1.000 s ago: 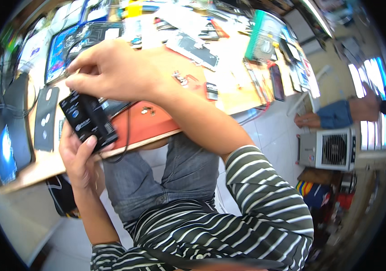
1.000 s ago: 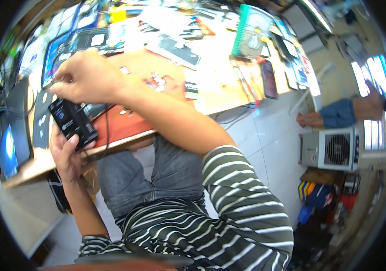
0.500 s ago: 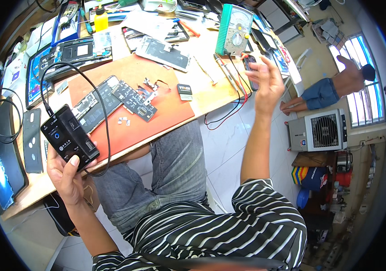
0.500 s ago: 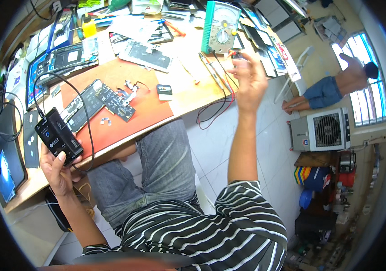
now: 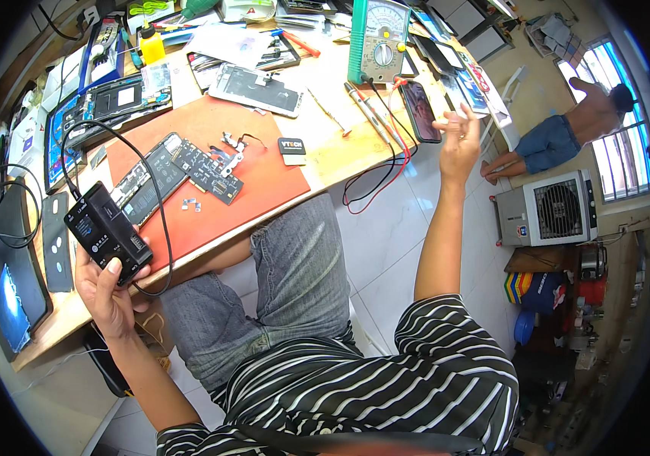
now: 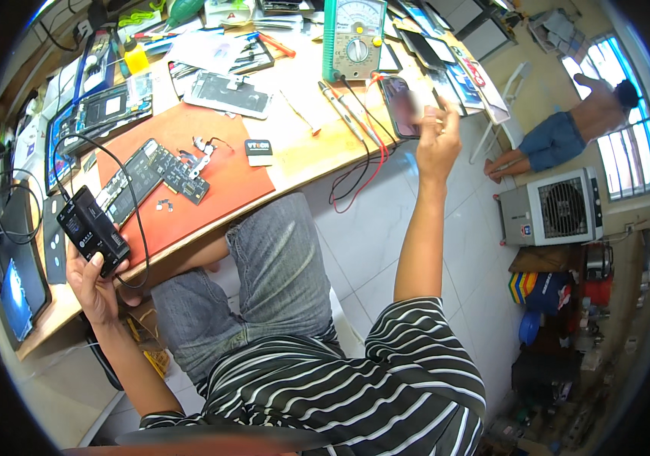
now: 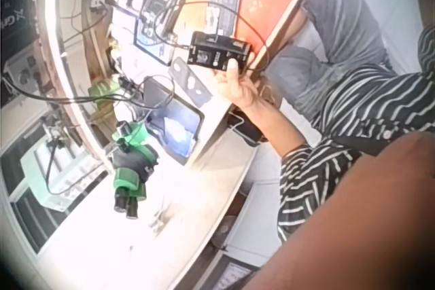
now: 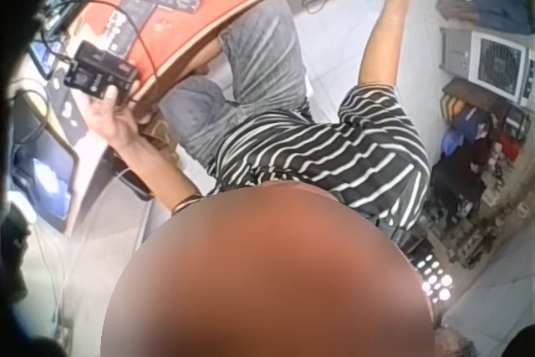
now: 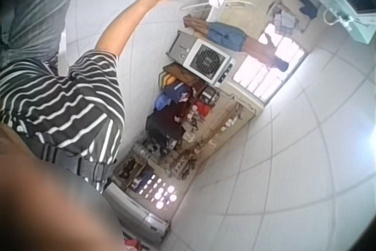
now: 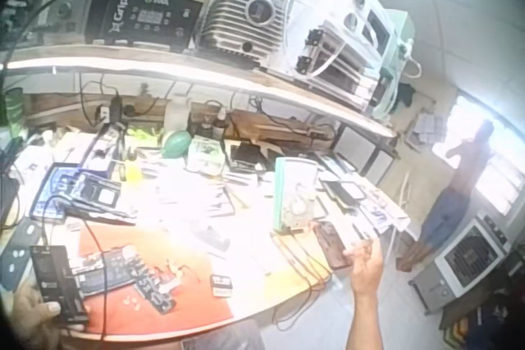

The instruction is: The person holds a small black diagnostic device and a smartphone motherboard, connecting them with a cable. They operate the device's buttons to run tests and observe the screen output while handling the motherboard.

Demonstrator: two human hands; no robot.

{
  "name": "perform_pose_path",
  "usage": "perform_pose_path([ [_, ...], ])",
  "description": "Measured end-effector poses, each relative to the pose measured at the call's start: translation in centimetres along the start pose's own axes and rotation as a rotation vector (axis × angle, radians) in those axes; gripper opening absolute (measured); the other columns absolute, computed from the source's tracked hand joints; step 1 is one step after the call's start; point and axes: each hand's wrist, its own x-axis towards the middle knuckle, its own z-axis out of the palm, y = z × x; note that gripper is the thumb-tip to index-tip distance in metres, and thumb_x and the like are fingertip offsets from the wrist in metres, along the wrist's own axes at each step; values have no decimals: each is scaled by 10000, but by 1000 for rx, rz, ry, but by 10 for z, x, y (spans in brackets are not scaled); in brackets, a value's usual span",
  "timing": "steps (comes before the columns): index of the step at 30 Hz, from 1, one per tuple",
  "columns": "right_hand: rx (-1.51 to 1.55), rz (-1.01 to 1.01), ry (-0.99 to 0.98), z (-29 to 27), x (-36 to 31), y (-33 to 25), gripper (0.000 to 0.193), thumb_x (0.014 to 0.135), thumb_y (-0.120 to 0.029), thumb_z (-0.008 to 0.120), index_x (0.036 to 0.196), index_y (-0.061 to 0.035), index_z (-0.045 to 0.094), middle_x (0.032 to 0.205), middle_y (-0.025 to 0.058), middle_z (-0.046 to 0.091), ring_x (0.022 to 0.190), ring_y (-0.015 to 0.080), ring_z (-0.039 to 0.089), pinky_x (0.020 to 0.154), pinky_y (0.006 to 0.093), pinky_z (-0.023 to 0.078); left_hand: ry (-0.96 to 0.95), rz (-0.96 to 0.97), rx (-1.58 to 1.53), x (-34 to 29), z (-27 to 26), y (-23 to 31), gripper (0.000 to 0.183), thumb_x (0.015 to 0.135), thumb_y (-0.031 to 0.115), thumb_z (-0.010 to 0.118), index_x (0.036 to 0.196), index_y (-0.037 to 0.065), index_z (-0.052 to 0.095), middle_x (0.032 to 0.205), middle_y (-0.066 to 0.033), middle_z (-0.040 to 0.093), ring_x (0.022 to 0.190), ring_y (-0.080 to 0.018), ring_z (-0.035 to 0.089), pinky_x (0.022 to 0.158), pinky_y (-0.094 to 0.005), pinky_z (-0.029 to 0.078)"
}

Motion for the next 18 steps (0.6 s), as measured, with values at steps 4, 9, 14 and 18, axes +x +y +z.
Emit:
perform_pose_path([
  [4,179,-38,113,-6,6,-4,327,982,-196,516,1194,52,541,971,168,673,809,196,694,743,286,512,7,2,5,-1,-1,-2,592,844,87,589,1353,-74,333,1138,-261,591,943,-307,676,616,-283,627],
  [9,78,83,107,-7,6,21,338,961,-225,557,1145,57,584,987,160,676,894,215,677,808,305,504,-8,-13,-12,1,5,5,580,836,79,585,1338,-83,344,1134,-272,591,921,-294,681,619,-287,628],
  [14,-160,110,-25,-11,5,59,422,926,-296,608,1172,46,589,1110,176,647,1004,231,626,889,339,475,39,-45,-30,0,7,7,589,803,60,596,1332,-59,364,1084,-246,611,890,-286,686,648,-333,631],
  [18,-194,175,-198,-10,10,73,585,900,-349,658,1277,68,496,1178,203,613,1086,231,585,946,346,448,24,-23,-109,1,-2,0,603,807,54,612,1346,-49,361,1089,-212,620,898,-268,684,682,-338,627],
])
